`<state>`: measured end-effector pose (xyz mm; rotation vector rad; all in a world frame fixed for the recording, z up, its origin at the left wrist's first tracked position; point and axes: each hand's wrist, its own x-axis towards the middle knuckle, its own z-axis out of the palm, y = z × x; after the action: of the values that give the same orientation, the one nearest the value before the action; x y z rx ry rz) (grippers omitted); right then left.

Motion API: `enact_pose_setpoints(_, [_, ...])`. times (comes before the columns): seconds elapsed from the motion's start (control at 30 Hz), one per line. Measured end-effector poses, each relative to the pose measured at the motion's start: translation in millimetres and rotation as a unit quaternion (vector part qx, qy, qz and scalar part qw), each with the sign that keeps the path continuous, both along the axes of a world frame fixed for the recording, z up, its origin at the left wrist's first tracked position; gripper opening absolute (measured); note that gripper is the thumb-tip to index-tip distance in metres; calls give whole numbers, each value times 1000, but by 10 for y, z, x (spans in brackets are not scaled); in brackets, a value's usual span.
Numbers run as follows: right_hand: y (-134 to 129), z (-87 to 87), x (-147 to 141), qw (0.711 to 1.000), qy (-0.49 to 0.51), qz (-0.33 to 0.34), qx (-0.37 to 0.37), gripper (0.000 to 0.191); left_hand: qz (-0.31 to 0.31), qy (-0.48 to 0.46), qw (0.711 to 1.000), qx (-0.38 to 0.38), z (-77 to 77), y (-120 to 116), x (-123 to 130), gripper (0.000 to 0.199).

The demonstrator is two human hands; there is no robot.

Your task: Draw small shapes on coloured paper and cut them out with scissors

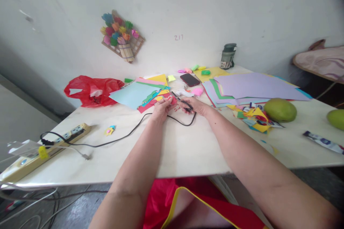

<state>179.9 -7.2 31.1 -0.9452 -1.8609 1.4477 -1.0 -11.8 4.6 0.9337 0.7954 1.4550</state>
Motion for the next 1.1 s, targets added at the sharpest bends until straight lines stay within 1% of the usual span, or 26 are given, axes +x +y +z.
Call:
enact_pose_setpoints(0.3, [23, -21, -10, 1000, -3, 0, -4, 16, -5, -8, 1000, -1, 6, -6, -1, 14])
enact_pose_setpoints(0.57, [-20, 32, -21, 1000, -5, 0, -1, 25, 4, -3, 1000, -6, 22, -23, 5, 13])
enact_pose_setpoints(0.67, [-41, 50, -34, 1000, 0, -5, -7, 24, 0, -9, 1000, -2, 10, -13, -2, 14])
enact_pose_setpoints(0.77, [-44, 55, -38, 1000, 15, -21, -17, 18, -1, -15, 1000, 0, -4, 4, -12, 16])
enact_pose_setpoints(0.87, [-20, 47, -18, 999, 29, -43, -8, 14, 1, -20, 1000, -4, -5, 13, -17, 16])
enact_pose_setpoints(1.0, [43, 14, 30, 994, 43, -98, 2, 22, 3, -37, 999, -16, 13, 8, -19, 17])
enact_pose_setpoints(1.1, [73, -8, 53, 992, 48, -113, 5, 24, 0, -43, 999, -24, 26, 1, -24, 18])
